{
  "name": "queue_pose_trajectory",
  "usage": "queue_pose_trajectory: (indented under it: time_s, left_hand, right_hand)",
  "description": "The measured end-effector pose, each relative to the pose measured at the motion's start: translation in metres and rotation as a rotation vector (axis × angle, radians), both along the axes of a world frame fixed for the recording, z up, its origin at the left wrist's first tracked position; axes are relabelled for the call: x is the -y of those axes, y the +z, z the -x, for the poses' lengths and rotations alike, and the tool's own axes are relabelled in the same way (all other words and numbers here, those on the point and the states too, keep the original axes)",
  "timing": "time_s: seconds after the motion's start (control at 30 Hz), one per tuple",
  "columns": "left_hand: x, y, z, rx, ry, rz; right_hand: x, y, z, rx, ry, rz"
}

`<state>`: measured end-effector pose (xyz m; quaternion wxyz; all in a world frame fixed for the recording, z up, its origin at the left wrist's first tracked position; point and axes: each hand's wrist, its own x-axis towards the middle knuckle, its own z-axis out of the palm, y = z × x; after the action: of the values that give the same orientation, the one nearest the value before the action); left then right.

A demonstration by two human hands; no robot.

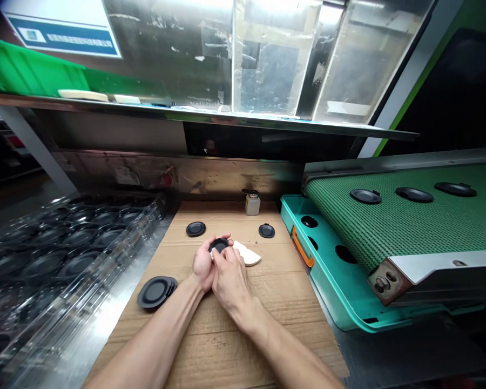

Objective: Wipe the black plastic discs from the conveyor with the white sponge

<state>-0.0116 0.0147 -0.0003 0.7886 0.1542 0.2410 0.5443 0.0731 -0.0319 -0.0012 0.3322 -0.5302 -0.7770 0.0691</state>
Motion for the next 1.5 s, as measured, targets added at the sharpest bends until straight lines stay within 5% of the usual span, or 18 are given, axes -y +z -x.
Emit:
queue_pose_trajectory:
  time_s: [1.37, 1.5]
  left_hand:
    - [-0.002, -0.001, -0.002, -0.015, -0.044, -0.011]
    - [-0.006, -0.002, 0.0, 0.032, -0.075, 0.036]
  right_hand:
    - [-0.002, 0.012, -0.009, 0.073, 0.032, -0.013]
    - [-0.011, 0.023, -0.02, 0.146, 0.164, 0.065]
